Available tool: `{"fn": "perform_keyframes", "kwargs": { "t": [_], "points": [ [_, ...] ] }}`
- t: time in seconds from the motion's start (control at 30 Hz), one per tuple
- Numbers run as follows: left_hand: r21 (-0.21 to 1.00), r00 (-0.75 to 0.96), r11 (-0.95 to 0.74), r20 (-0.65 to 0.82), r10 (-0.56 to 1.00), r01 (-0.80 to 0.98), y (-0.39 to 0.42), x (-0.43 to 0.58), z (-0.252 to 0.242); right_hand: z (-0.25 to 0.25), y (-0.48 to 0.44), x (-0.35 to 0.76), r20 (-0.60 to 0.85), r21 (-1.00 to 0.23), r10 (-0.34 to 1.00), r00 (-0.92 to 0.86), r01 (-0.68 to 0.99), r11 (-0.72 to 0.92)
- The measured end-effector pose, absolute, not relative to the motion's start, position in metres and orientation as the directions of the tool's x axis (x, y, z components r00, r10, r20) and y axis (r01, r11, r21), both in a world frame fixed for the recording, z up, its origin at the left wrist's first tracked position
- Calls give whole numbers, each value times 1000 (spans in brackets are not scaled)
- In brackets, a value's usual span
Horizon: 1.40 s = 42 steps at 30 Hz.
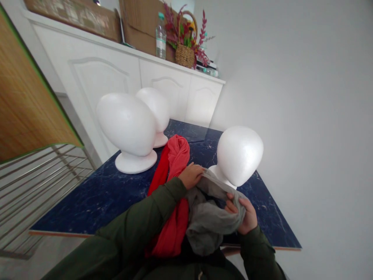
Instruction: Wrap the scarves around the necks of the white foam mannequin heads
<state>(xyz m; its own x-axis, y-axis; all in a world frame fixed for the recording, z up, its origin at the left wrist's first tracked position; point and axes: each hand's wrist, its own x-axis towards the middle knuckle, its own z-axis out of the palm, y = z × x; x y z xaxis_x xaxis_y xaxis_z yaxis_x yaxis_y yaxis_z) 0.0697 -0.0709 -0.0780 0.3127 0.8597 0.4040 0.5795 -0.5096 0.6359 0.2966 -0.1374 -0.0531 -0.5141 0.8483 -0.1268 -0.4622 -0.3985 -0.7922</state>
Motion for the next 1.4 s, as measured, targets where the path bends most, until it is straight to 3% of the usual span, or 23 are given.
{"fn": "perform_keyframes", "kwargs": {
  "t": [0.1,0.23,0.33,0.43,0.57,0.67,0.77,0.87,0.97,1.03,1.17,1.23,1.4],
  "points": [
    [835,152,-363,330,932,413,-70,69,-73,-49,-137,314,-130,-810,873,-471,-458,-367],
    [900,114,-288,265,957,327,-74,68,-63,-43,-136,332,-62,-831,849,-525,-444,-335],
    [920,382,-306,199,903,246,-84,62,-48,-30,-137,344,3,-830,839,-545,-469,-302],
    [900,720,-336,38,693,276,-99,55,-33,-9,-141,355,1,-837,820,-572,-449,-313],
    [906,799,-256,-133,587,338,-115,48,-13,16,-145,368,-82,-900,828,-554,-317,-301],
    [959,723,-190,-21,691,210,-122,38,2,21,-141,381,-68,-917,819,-570,-287,-276],
    [987,460,-127,157,874,-94,-129,21,9,22,-135,396,-75,-931,796,-600,-245,-272],
    [889,45,-195,234,971,-414,-135,4,14,34,-127,404,-56,-967,828,-557,-175,-184],
    [742,-234,-401,326,916,-537,-135,-3,39,69,-111,400,99,-991,927,-362,-118,60],
    [690,-253,-500,435,864,-523,-127,2,67,100,-89,391,278,-961,938,-206,-41,275],
    [589,-175,-530,552,815,-610,-84,23,115,148,-16,364,631,-755,771,-87,155,636],
    [549,-137,-433,497,857,-715,-55,31,117,148,25,353,637,-705,771,-22,389,593],
    [576,-102,-319,376,921,-753,-11,44,69,84,81,346,515,-663,857,18,641,386]
  ]
}}
